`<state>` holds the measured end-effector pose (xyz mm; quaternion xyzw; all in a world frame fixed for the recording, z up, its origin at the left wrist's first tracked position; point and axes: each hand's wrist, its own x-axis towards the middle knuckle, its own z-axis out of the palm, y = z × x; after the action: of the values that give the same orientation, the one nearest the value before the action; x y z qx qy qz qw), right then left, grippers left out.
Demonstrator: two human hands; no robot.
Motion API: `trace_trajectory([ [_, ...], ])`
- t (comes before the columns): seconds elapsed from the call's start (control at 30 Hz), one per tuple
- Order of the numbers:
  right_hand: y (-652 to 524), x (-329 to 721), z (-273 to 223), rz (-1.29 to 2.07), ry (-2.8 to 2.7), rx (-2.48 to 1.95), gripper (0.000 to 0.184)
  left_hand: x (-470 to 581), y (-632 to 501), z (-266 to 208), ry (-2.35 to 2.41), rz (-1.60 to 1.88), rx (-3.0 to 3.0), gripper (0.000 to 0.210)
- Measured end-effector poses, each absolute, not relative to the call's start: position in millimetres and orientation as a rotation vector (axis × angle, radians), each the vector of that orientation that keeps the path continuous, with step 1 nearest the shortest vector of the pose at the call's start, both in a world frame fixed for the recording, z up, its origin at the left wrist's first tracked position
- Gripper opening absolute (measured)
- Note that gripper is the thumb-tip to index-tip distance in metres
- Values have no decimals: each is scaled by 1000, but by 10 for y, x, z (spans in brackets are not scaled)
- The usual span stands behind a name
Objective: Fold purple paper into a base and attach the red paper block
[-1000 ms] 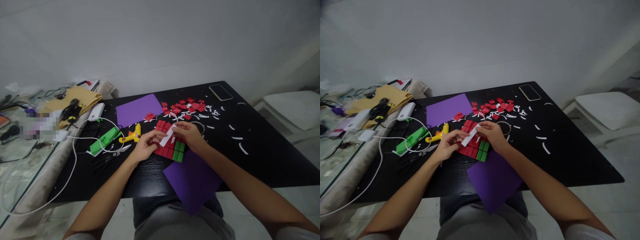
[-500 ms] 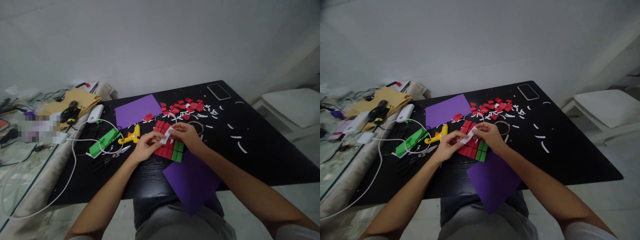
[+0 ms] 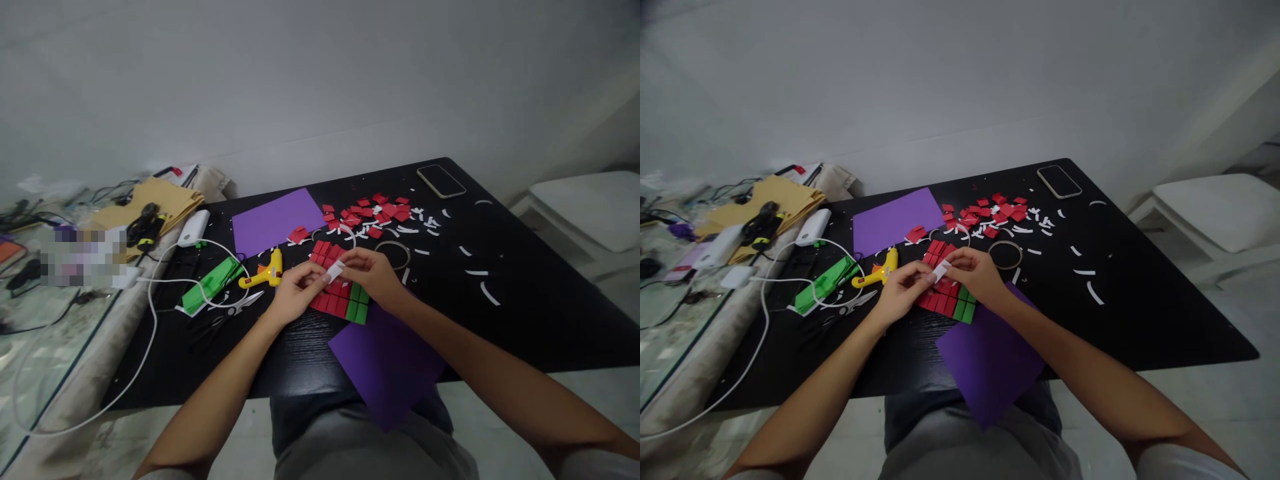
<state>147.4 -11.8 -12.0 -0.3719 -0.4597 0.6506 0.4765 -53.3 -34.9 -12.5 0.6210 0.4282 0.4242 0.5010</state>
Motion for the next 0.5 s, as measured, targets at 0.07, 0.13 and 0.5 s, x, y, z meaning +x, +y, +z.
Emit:
trace_trajectory([
  [0.07, -125, 1469, -129, 1591, -1128, -892, 31, -536, -350, -118, 1060, 1031, 1552, 31],
  [0.13, -129, 1465, -131, 1600, -1130, -883, 30, -539, -349, -105, 1098, 1051, 1631, 30],
  [0.5, -175, 1476, -97, 1627, -1182, -837, 22, -544, -346, -59, 1181, 1077, 1734, 23],
])
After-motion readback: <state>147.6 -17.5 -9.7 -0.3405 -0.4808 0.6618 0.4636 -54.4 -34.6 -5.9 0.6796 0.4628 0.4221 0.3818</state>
